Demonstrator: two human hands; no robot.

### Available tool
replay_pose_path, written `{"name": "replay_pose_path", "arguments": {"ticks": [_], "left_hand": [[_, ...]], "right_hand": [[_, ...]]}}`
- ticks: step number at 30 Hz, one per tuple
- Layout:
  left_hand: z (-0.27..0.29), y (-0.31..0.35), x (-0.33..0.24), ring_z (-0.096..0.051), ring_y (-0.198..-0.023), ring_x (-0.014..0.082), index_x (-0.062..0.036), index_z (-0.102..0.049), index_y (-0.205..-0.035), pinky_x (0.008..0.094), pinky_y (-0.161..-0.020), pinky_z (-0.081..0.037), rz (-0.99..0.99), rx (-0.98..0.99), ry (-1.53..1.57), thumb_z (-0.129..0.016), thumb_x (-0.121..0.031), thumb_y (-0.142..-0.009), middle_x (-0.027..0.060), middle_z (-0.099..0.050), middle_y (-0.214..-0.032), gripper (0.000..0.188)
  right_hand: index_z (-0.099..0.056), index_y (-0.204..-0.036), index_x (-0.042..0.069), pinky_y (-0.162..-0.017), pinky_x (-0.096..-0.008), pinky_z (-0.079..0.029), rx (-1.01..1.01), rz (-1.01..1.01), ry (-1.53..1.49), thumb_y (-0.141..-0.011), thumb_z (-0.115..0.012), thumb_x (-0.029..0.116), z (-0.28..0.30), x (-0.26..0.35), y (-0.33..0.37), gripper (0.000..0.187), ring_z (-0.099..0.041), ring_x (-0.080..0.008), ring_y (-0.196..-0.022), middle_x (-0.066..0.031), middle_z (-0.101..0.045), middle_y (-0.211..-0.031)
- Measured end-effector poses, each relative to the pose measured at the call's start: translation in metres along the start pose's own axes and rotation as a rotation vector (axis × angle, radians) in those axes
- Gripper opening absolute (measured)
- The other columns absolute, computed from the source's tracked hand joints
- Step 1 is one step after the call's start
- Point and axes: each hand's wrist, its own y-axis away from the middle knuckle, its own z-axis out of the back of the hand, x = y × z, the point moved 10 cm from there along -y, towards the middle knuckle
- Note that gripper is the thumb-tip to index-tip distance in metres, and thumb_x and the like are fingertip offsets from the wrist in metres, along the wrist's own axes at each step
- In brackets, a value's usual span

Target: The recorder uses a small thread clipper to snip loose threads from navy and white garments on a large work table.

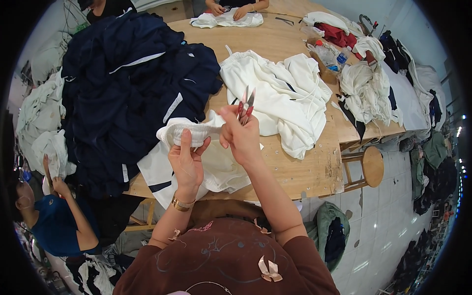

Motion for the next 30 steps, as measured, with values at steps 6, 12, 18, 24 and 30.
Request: {"name": "replay_pose_path", "arguments": {"ticks": [6,12,18,24,30], "left_hand": [[-0.006,0.002,0.004,-0.062,-0.08,0.013,0.0015,-0.063,-0.093,0.0321,-0.073,-0.056,0.023,0.02,-0.02,-0.054,-0.017,-0.091,0.0078,-0.065,-0.091,0.021],[0.001,0.001,0.003,-0.063,-0.08,0.0137,0.0024,-0.062,-0.094,0.031,-0.071,-0.056,0.059,0.025,-0.065,-0.053,-0.019,-0.092,0.0092,-0.065,-0.091,0.023],[-0.002,-0.002,-0.002,-0.062,-0.08,0.0127,0.0043,-0.062,-0.095,0.0308,-0.076,-0.055,-0.037,0.0,-0.07,-0.054,-0.018,-0.092,0.0088,-0.065,-0.091,0.024],[0.0,0.006,0.004,-0.057,-0.081,0.0074,0.0062,-0.064,-0.094,0.0225,-0.073,-0.048,-0.157,0.018,-0.215,-0.055,-0.013,-0.091,0.007,-0.065,-0.089,0.022],[-0.002,0.01,-0.002,-0.056,-0.08,0.0072,0.0046,-0.065,-0.1,0.0209,-0.072,-0.044,-0.271,0.022,-0.36,-0.056,-0.01,-0.09,0.0057,-0.066,-0.091,0.019]], "right_hand": [[-0.063,-0.084,0.0,-0.038,-0.0218,-0.029,0.162,0.329,0.675,-0.082,-0.066,0.015,-0.026,0.006,0.008,0.015,-0.04,-0.0021,-0.044,0.0039,-0.046,-0.052],[-0.059,-0.086,-0.002,-0.039,-0.0221,-0.036,-0.056,0.184,0.429,-0.085,-0.06,0.01,-0.002,0.011,-0.004,0.013,-0.047,-0.0059,-0.044,0.0004,-0.052,-0.059],[-0.063,-0.086,0.0,-0.043,-0.0191,-0.034,0.039,0.32,0.823,-0.082,-0.062,0.008,-0.023,0.027,0.024,0.009,-0.044,-0.0008,-0.047,0.0077,-0.045,-0.054],[-0.063,-0.087,-0.002,-0.041,-0.0204,-0.034,0.011,0.258,0.853,-0.082,-0.062,0.009,-0.019,0.008,0.023,0.012,-0.043,-0.0021,-0.043,0.0035,-0.048,-0.052],[-0.064,-0.086,-0.001,-0.043,-0.0205,-0.034,-0.001,0.336,1.031,-0.079,-0.064,0.013,-0.023,0.018,0.021,0.015,-0.047,-0.0017,-0.048,0.0022,-0.049,-0.051]]}}
